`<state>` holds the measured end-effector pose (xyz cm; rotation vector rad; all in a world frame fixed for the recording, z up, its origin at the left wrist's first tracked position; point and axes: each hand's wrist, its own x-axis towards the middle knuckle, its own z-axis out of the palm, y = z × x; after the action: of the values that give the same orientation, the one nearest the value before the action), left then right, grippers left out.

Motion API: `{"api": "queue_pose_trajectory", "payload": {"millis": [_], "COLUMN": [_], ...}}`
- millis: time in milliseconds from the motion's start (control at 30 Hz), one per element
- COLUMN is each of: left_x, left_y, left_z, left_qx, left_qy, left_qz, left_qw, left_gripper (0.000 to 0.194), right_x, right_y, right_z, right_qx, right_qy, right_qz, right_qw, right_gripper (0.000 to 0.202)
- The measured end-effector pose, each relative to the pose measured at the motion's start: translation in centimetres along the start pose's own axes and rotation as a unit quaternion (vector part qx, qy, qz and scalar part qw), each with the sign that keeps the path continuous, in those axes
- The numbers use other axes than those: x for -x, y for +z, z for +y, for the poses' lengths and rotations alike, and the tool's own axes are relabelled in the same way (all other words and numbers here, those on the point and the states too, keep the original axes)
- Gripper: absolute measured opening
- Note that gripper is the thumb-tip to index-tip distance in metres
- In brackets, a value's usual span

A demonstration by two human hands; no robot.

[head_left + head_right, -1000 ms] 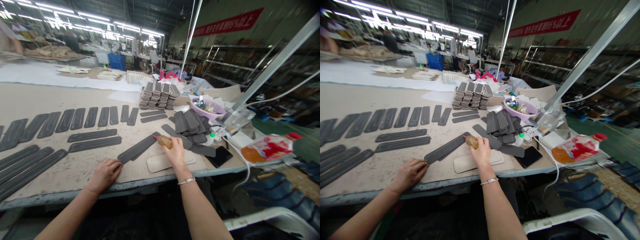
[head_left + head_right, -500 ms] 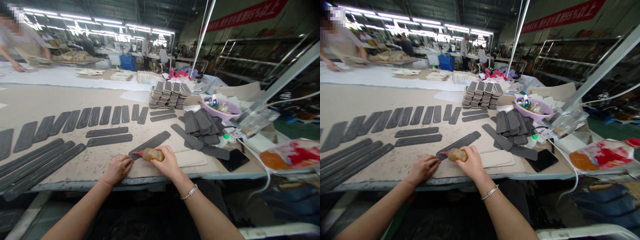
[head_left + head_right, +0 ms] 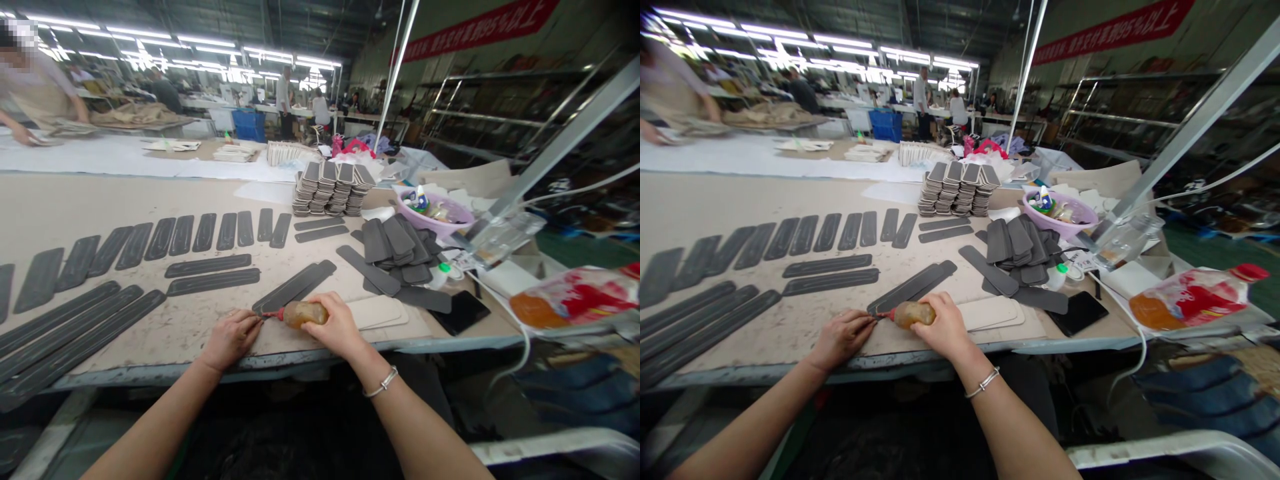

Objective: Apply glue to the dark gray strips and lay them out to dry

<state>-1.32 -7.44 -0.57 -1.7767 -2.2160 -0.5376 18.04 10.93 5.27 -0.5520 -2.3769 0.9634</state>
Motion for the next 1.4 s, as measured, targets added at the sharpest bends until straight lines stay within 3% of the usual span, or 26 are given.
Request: {"api": "queue_pose_trajectory", "payload": {"millis": [300, 600, 767, 1000, 1267, 1400], "left_x": [-0.2, -0.2, -0.3, -0.4, -0.4, -1.0], "left_y": [0.1, 0.3, 0.1, 0.0, 0.1, -0.3], "left_z": [-0.2, -0.4, -0.3, -0.2, -0.5, -0.4], "left_qx": [0.009, 0.002, 0.011, 0.027, 0.029, 0.031], "left_qy": [0.007, 0.011, 0.007, -0.004, -0.025, -0.044], "left_qz": [0.006, 0.007, 0.008, 0.011, -0.007, -0.061], "left_qw": [1.0, 1.0, 1.0, 1.0, 0.999, 0.997], "left_gripper": [0.021, 0.023, 0.022, 0.023, 0.025, 0.025], "right_x": [-0.8, -2.9, -2.6, -1.3, -3.1, -2.9], "right_y": [-2.4, -3.0, -2.6, -1.0, -2.7, -3.9], "right_z": [2.9, 5.8, 5.2, 2.9, 6.0, 6.6], "right_qx": [0.051, 0.138, 0.069, -0.007, 0.103, 0.121], "right_qy": [0.035, 0.091, 0.038, -0.018, 0.089, 0.106], "right_qz": [0.091, 0.198, 0.187, 0.06, 0.184, 0.224], "right_qw": [0.994, 0.966, 0.979, 0.998, 0.973, 0.961], "right_gripper": [0.036, 0.034, 0.036, 0.038, 0.036, 0.037]}}
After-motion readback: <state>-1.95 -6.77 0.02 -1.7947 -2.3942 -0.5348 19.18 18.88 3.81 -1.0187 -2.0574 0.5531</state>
